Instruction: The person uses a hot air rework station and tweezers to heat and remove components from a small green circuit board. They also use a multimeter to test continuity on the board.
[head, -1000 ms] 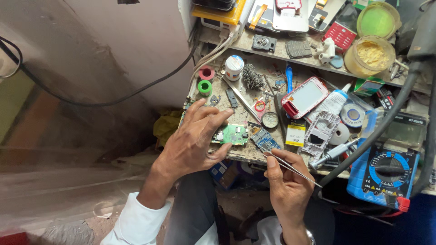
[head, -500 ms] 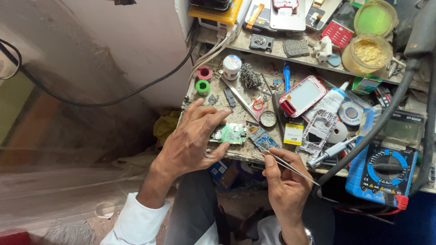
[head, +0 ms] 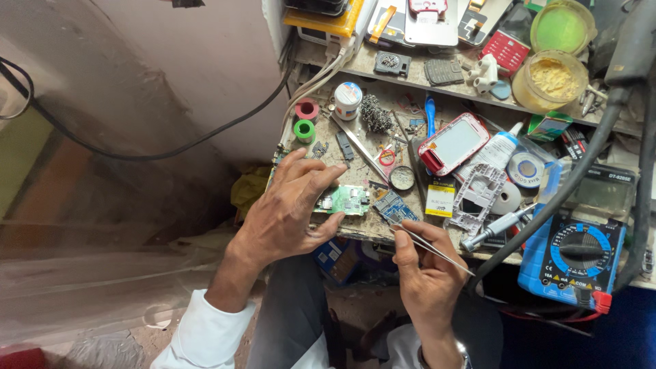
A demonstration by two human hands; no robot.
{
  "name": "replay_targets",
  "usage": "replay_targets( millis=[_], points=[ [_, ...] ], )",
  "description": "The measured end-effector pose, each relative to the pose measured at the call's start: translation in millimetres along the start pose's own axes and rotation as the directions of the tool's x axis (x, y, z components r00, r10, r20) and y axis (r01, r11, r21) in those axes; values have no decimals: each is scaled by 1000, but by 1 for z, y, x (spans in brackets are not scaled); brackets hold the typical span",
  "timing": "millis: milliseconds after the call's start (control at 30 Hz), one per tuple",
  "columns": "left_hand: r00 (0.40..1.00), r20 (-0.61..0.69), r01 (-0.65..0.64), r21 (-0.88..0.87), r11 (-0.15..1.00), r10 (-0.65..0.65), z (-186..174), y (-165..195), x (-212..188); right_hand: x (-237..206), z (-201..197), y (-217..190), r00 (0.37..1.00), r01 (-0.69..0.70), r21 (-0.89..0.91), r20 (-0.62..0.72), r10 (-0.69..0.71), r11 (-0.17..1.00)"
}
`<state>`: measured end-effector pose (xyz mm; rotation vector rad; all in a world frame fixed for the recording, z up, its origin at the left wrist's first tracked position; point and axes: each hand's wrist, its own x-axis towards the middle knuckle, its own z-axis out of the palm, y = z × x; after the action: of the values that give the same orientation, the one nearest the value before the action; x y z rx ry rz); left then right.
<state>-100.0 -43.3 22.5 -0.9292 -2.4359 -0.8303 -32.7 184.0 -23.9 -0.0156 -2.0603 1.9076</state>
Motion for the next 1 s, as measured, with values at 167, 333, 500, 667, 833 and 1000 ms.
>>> replay_targets(
  millis=[167,333,500,667,833,1000],
  points=[
    [1000,-2,-23,-13,1000,23,0,3,0,3,4,-12,999,39,-99,40,-35,994],
    [1000,11,-24,-41,999,24,-3,1,0,7,6,-22,986,163,-245,75,-149,956],
    [1000,11,-11,-54,998,12,-3,2,-1,8,6,-25,980,195,-227,85,-180,954],
    [1000,24,-5,-51,999,7,-3,3,-1,7,5,-27,971,237,-249,98,-219,939],
    [1000,24,-16,-53,998,17,-2,3,-1,7,4,-28,973,227,-244,95,-210,943],
    [999,30,-9,-53,999,11,-1,3,-2,7,4,-27,974,220,-229,110,-199,948]
  ],
)
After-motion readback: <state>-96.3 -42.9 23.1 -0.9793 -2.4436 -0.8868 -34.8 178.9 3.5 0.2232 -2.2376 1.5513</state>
